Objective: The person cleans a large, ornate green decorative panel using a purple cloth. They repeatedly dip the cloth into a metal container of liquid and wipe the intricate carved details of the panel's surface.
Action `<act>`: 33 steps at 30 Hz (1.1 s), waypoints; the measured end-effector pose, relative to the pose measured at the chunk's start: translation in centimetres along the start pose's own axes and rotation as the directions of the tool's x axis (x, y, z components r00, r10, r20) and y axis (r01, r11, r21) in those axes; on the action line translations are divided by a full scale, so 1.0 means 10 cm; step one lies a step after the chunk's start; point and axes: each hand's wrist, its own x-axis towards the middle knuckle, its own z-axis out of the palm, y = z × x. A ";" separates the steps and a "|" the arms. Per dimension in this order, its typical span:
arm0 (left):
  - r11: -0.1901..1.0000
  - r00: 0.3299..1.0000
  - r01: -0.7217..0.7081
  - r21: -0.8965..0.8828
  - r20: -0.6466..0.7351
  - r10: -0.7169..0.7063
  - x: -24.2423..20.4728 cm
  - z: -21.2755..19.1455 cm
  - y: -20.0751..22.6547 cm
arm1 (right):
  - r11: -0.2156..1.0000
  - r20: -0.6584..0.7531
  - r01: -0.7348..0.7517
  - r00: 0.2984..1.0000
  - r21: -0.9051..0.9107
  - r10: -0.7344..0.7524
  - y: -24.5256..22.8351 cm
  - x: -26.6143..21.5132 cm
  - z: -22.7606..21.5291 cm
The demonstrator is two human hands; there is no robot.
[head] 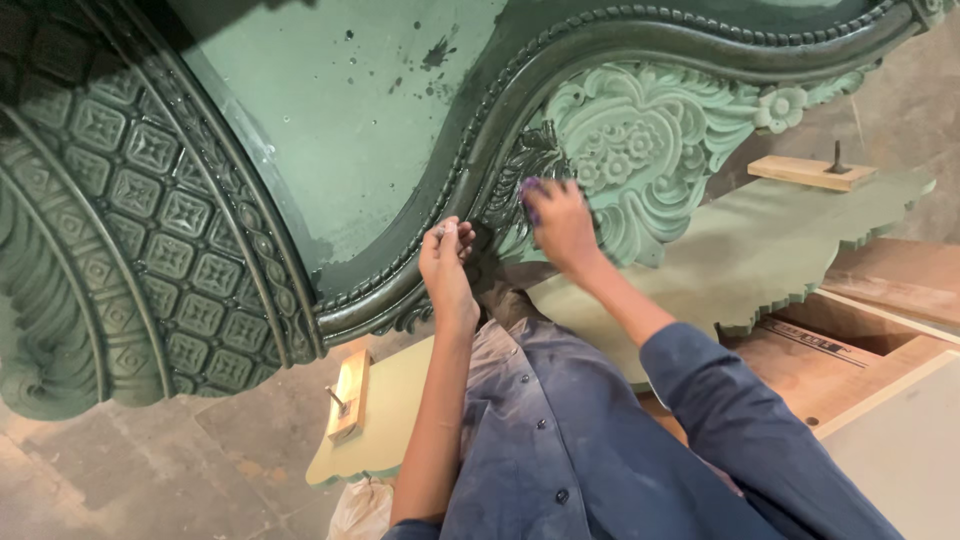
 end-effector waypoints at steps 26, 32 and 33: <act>0.998 0.989 0.006 0.060 0.144 -0.015 0.07 -0.19 0.00 | 0.889 0.227 0.205 0.967 -0.409 -0.119 -0.59 -0.53 0.24; 0.989 0.963 0.034 0.144 0.261 -0.071 0.04 -0.36 0.15 | 0.975 -0.066 -0.223 0.973 -0.021 0.222 -0.69 -0.62 0.22; 0.980 0.956 0.016 0.197 0.283 -0.073 0.03 -0.36 0.16 | 0.970 0.020 -0.220 0.975 -0.102 0.223 -0.73 -0.64 0.24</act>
